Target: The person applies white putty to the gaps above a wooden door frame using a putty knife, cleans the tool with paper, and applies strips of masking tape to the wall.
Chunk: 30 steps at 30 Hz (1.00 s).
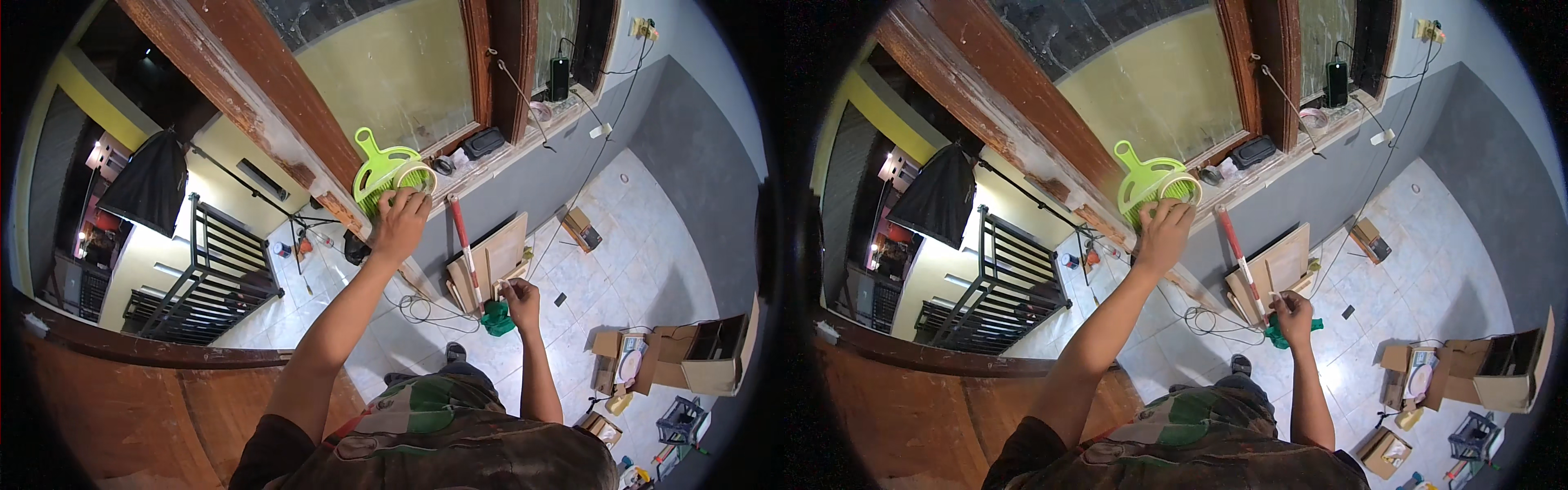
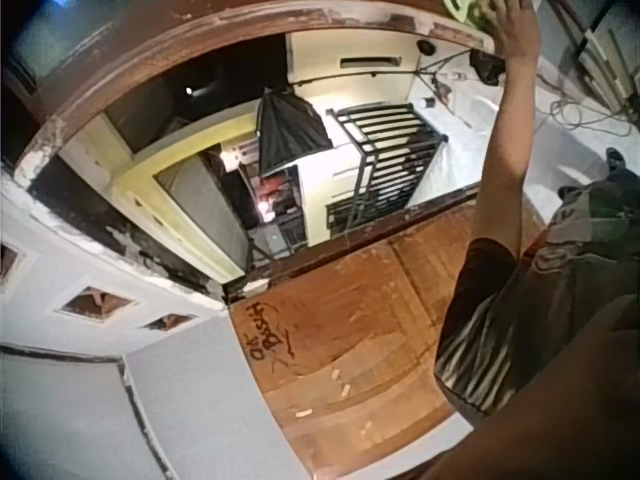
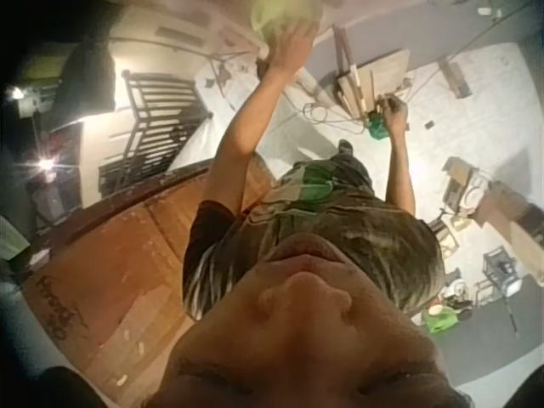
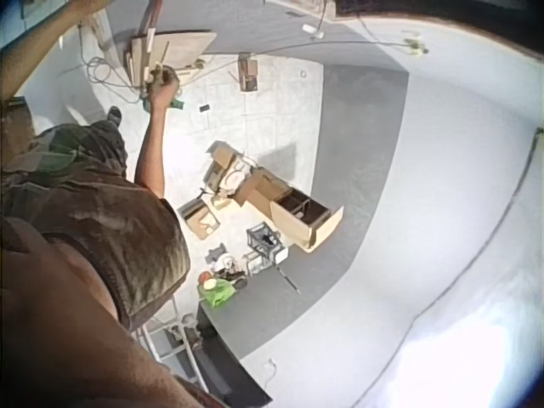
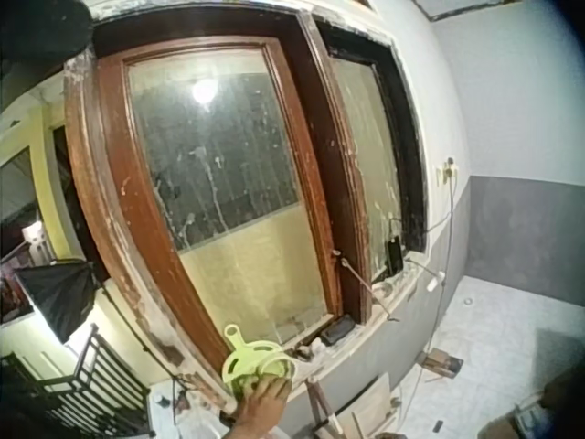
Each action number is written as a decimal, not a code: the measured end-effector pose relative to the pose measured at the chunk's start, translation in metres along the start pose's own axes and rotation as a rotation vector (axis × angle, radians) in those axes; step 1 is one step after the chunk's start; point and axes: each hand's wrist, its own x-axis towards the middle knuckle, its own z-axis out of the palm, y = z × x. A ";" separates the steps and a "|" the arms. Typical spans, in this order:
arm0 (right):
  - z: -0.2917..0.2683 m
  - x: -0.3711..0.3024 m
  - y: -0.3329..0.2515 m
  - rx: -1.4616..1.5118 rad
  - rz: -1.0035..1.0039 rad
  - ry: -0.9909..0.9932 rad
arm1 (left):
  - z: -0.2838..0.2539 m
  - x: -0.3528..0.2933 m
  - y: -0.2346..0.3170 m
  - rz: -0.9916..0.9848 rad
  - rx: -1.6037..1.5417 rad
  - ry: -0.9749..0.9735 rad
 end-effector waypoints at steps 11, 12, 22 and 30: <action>0.043 0.002 -0.041 -0.258 -0.352 -0.232 | -0.007 -0.070 0.042 -0.194 -0.761 0.049; 0.041 -0.009 -0.051 -0.333 -0.444 -0.230 | -0.036 -0.073 0.068 -0.348 -0.820 -0.127; 0.160 -0.062 -0.204 -0.150 -0.645 -0.841 | -0.167 -0.168 0.029 -0.688 -0.991 0.168; 0.265 -0.150 -0.354 -0.540 -0.634 -1.175 | -0.268 -0.242 -0.021 -1.146 -1.042 0.509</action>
